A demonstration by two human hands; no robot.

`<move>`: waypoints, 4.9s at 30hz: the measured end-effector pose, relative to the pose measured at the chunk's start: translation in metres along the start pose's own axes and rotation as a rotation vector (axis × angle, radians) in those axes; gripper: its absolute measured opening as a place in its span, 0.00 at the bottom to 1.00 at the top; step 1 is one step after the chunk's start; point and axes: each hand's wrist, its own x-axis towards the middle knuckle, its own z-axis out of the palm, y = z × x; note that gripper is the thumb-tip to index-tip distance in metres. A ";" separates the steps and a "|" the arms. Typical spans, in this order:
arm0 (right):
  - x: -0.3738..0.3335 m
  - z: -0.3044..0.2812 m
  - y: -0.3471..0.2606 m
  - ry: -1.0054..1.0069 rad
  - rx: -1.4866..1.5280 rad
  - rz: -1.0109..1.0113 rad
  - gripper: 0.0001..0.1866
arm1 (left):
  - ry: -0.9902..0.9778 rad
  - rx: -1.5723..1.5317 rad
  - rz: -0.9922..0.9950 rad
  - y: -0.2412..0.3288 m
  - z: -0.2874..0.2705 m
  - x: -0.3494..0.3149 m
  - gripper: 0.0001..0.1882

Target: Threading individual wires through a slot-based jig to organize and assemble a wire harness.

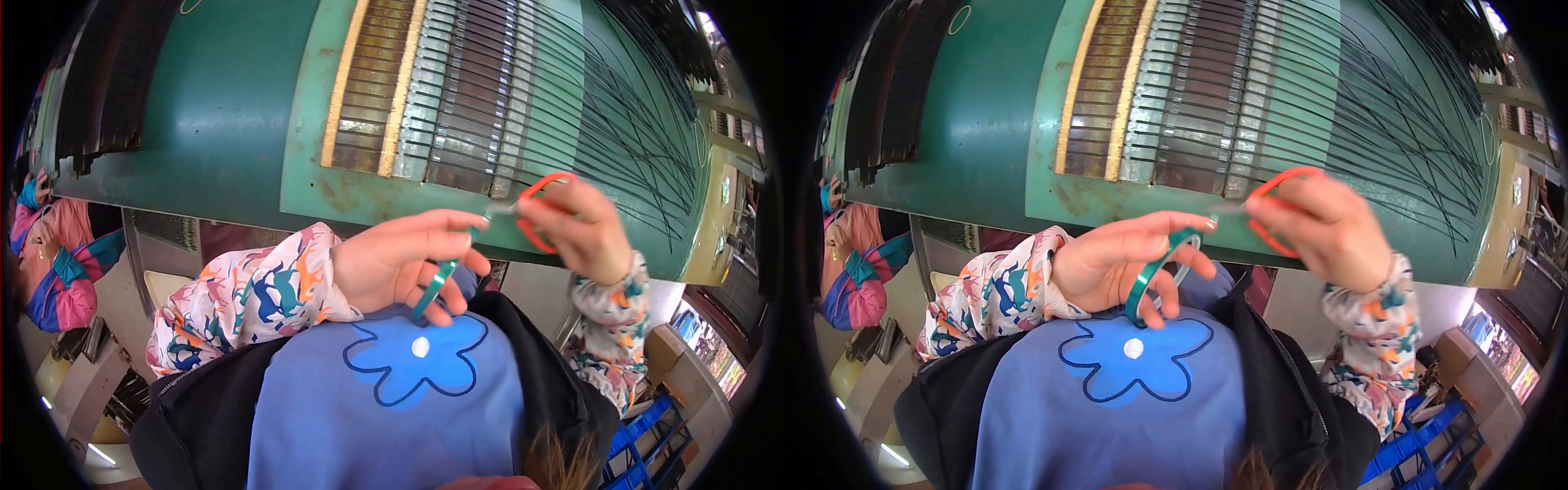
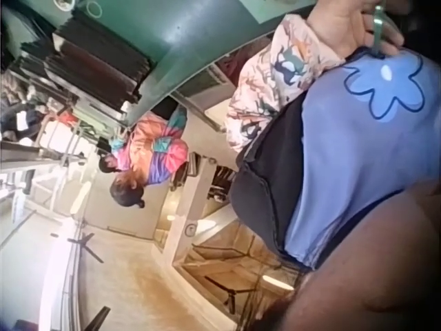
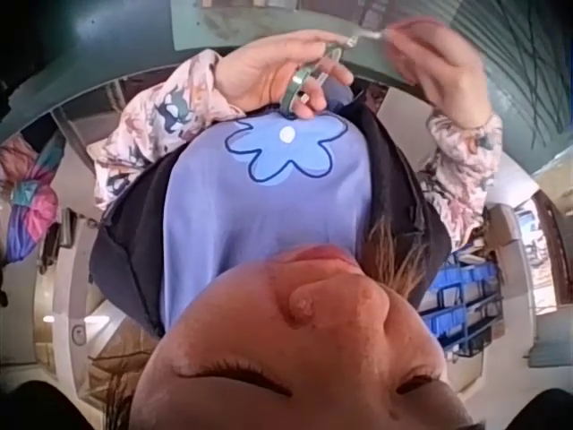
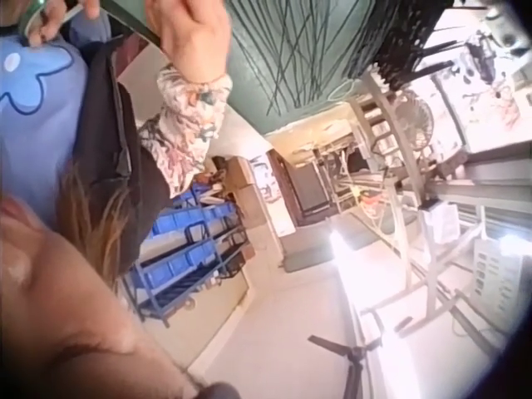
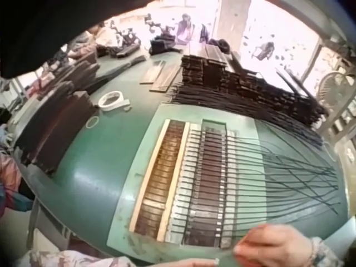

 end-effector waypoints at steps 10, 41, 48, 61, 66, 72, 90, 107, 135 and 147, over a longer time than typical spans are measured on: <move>0.205 0.043 0.003 0.084 -0.092 -0.514 0.27 | 0.116 0.522 0.492 -0.021 -0.006 -0.030 0.11; -0.160 0.056 -0.077 1.055 1.129 1.214 0.13 | 0.132 1.330 0.684 0.049 0.090 0.126 0.23; -0.183 0.079 -0.067 1.132 1.232 1.317 0.17 | 0.052 1.514 0.556 0.100 0.093 0.199 0.18; -0.152 0.078 -0.030 0.866 0.771 1.417 0.15 | -0.277 2.295 0.709 0.286 0.039 0.318 0.17; -0.167 0.052 -0.044 0.771 0.666 1.459 0.15 | -0.322 2.493 0.892 0.294 0.039 0.383 0.22; -0.160 0.050 -0.028 0.640 0.652 1.447 0.15 | 0.019 2.458 0.642 0.310 0.008 0.360 0.27; -0.170 -0.034 0.096 0.397 -0.612 0.670 0.41 | 0.226 2.305 0.719 0.197 0.069 0.289 0.18; -0.189 -0.109 0.205 -0.133 -0.386 0.936 0.12 | 0.241 2.468 0.299 0.134 0.128 0.344 0.15; -0.146 -0.168 0.140 0.907 1.074 0.738 0.17 | -0.117 1.855 0.555 0.175 0.160 0.287 0.14; -0.079 -0.129 0.170 1.858 1.404 0.607 0.11 | -0.099 1.869 0.617 0.163 0.141 0.307 0.16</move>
